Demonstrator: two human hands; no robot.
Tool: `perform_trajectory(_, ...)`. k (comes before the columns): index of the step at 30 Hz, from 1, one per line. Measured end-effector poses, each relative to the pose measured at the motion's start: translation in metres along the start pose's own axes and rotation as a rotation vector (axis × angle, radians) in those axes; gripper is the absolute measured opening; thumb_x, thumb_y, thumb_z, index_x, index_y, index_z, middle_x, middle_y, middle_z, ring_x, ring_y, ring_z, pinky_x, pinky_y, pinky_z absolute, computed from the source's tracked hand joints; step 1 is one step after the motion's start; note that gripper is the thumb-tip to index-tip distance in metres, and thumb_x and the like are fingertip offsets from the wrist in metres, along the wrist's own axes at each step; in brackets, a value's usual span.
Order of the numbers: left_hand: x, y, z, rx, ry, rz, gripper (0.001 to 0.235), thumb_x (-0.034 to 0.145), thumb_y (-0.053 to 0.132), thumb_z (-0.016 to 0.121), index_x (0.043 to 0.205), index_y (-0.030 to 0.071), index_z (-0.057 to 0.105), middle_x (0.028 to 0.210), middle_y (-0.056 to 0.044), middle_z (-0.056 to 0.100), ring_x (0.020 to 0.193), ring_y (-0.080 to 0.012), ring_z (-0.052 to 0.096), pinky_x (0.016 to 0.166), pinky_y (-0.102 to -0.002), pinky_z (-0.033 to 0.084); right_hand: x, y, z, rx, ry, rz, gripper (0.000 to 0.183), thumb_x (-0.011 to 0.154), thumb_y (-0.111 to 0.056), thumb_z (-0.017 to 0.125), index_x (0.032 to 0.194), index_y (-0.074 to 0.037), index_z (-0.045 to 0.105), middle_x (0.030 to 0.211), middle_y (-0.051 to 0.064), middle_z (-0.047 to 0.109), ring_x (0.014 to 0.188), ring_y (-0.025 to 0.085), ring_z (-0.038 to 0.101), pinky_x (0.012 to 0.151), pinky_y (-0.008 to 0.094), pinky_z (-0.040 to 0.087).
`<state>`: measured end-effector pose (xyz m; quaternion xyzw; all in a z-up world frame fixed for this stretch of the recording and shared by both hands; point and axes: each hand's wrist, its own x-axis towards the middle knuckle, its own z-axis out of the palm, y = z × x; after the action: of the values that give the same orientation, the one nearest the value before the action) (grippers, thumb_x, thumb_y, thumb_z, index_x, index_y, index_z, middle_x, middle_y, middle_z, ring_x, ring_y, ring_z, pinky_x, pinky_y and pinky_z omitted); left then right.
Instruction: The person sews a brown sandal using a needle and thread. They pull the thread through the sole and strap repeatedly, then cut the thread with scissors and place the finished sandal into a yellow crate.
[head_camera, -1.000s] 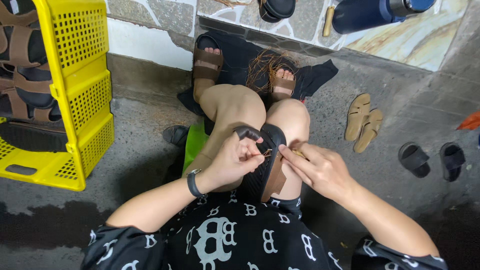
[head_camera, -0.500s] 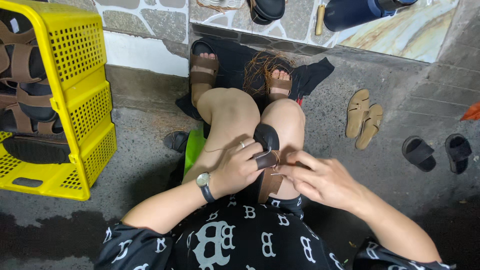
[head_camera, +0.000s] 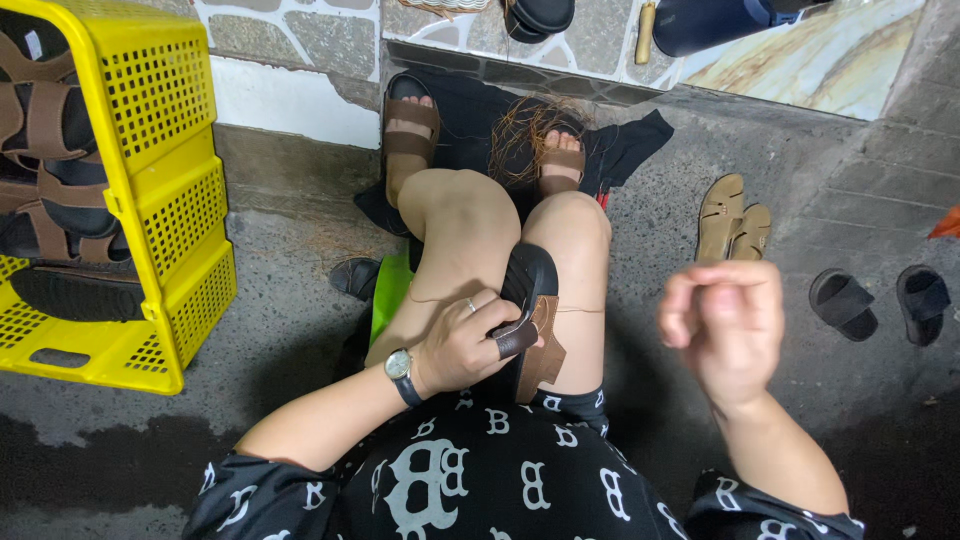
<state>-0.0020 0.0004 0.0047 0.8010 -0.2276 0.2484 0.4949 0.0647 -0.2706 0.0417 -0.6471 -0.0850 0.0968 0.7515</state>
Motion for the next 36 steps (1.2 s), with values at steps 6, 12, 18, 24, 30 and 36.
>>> perform_trajectory(6,-0.007,-0.002,0.006,0.023,0.001,-0.006,0.022,0.091,0.01,0.072,0.075,0.002,0.06,0.081,-0.011,0.058,0.061,-0.0285,0.056,0.047,-0.033,0.048,0.002,-0.008,0.056,-1.053,-0.497,-0.301,0.022,0.1,-0.02,0.054,0.11,-0.009,0.071,0.094,0.01,0.069,0.067,0.03,0.07,0.054,0.04,0.059)
perform_trajectory(12,-0.009,-0.001,0.003,0.038,0.004,0.022,0.022,0.092,0.011,0.071,0.076,0.001,0.061,0.083,-0.012,0.059,0.061,-0.0286,0.055,0.047,-0.034,0.047,0.008,-0.01,0.063,-0.669,-0.499,-0.074,0.017,0.095,-0.012,0.058,0.103,-0.007,0.073,0.082,0.014,0.07,0.057,0.032,0.069,0.046,0.042,0.057)
perform_trajectory(18,-0.012,-0.001,0.004,0.006,-0.025,-0.082,0.031,0.09,0.029,0.077,0.08,0.003,0.063,0.081,-0.01,0.059,0.063,-0.0271,0.057,0.049,-0.034,0.049,-0.005,0.001,0.008,0.124,-0.113,0.018,0.02,0.1,-0.012,0.039,0.112,-0.001,0.049,0.055,0.018,0.056,0.036,0.013,0.051,0.038,0.024,0.047)
perform_trajectory(24,0.031,0.003,-0.023,0.176,-0.239,-0.318,0.052,0.09,0.046,0.072,0.085,-0.004,0.06,0.082,-0.021,0.052,0.074,-0.0443,0.06,0.051,-0.048,0.049,0.0,-0.016,0.056,-0.859,-0.525,0.021,0.072,0.077,-0.024,0.081,0.136,0.003,0.049,0.108,0.023,0.072,0.068,0.039,0.071,0.052,0.053,0.056)
perform_trajectory(30,-0.006,-0.007,-0.011,0.292,-0.546,-0.403,0.06,0.092,0.057,0.062,0.072,0.0,0.063,0.081,-0.017,0.049,0.071,-0.0398,0.059,0.051,-0.044,0.048,0.004,0.014,0.053,-0.789,-0.478,-0.25,0.015,0.089,-0.016,0.066,0.074,-0.015,0.066,0.054,0.003,0.057,0.047,0.026,0.058,0.045,0.034,0.05)
perform_trajectory(36,0.013,-0.028,-0.016,-0.943,-0.209,-1.168,0.041,0.102,0.032,0.058,0.071,0.009,0.07,0.071,-0.009,0.073,0.061,-0.0118,0.061,0.058,-0.02,0.044,0.048,0.023,0.071,-0.751,-0.513,-0.331,0.015,0.092,-0.012,0.063,0.078,-0.008,0.068,0.054,0.008,0.058,0.048,0.029,0.06,0.045,0.035,0.049)
